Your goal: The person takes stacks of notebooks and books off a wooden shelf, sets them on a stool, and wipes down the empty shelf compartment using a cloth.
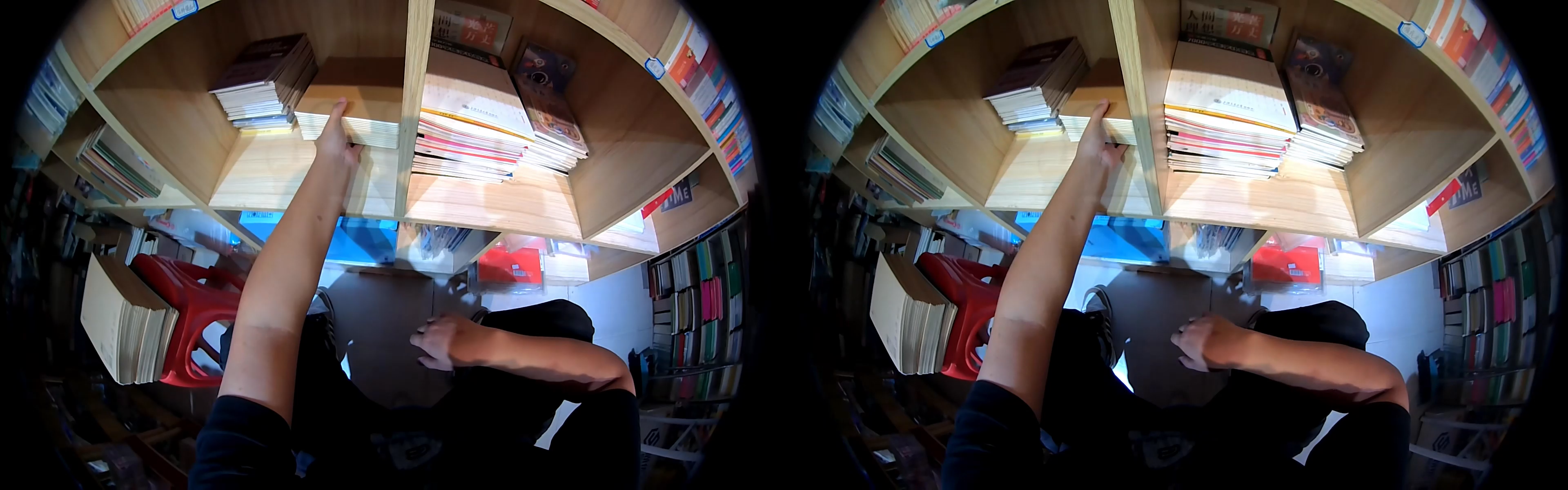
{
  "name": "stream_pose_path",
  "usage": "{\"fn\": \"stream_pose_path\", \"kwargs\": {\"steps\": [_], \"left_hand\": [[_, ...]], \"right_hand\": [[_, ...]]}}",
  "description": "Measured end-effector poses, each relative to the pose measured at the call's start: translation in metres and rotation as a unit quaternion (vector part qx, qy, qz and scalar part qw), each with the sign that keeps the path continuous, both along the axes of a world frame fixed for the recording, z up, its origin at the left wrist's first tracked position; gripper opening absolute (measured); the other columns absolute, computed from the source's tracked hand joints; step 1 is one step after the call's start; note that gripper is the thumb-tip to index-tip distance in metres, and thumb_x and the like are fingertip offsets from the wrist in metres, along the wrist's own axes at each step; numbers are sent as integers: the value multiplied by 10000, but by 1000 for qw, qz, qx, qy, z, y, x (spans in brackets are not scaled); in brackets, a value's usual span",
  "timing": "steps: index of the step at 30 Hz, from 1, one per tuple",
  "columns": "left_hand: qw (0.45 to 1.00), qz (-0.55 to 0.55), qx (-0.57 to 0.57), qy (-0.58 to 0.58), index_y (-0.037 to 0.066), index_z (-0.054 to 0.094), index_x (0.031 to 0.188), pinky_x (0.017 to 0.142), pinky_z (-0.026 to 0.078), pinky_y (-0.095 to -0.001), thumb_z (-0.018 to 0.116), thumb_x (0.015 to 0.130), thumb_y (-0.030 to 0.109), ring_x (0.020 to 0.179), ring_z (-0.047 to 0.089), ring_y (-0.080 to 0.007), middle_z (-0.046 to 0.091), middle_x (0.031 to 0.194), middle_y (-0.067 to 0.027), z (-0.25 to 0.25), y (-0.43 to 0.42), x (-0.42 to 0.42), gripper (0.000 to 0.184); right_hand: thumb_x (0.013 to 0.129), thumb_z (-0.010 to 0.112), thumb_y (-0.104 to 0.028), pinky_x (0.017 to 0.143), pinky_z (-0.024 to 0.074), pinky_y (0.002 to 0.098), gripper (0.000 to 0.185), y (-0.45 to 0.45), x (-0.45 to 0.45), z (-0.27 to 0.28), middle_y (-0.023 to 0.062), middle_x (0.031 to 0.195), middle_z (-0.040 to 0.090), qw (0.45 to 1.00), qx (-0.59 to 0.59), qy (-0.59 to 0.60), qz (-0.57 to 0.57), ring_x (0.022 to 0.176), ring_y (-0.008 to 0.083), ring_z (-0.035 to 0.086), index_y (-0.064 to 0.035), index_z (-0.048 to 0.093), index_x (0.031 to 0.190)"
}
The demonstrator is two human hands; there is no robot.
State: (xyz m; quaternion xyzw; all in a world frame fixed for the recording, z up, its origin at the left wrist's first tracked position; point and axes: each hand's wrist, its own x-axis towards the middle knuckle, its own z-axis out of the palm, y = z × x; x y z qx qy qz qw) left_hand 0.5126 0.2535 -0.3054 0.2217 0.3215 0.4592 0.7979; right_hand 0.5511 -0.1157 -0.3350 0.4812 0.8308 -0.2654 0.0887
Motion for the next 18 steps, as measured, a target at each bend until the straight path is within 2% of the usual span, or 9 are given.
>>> {"fn": "stream_pose_path", "kwargs": {"steps": [2,8,12,14,18], "left_hand": [[1000,-26,12,-6,111,523,1268,1076,384,-454,687,869,360,1199,524,-269,572,1276,-111,-1,0,2,498],[999,-4,-21,27,102,565,1176,1040,415,-435,660,869,329,1133,558,-265,604,1212,-108,-2,4,5,393],[999,-9,-31,17,96,571,1164,1025,424,-434,659,859,319,1114,567,-264,610,1199,-103,-1,7,4,388],[999,-18,-30,-25,26,523,1220,888,519,-483,773,761,201,1036,605,-305,579,1189,-169,-6,14,2,552],[999,9,-48,-2,11,529,1214,859,529,-485,799,737,203,1005,616,-301,589,1171,-171,-9,20,8,580]], "right_hand": [[882,595,-332,884,511,406,335,0,0,1,155,952,692,1000,-2,-1,-3,975,318,655,-22,635,1001],[881,587,-332,883,510,414,335,-1,1,3,153,953,692,1000,-10,-5,-10,980,321,653,-24,635,1004],[882,582,-329,888,508,420,334,-1,2,1,154,954,692,1000,-12,-1,-11,979,325,653,-24,634,1009],[883,580,-327,891,507,420,334,-1,2,-3,154,958,692,1000,-13,1,-11,981,326,652,-24,634,1012],[883,579,-323,898,505,419,333,-1,2,-4,158,969,693,1000,-21,2,-11,993,327,649,-24,633,1018]]}}
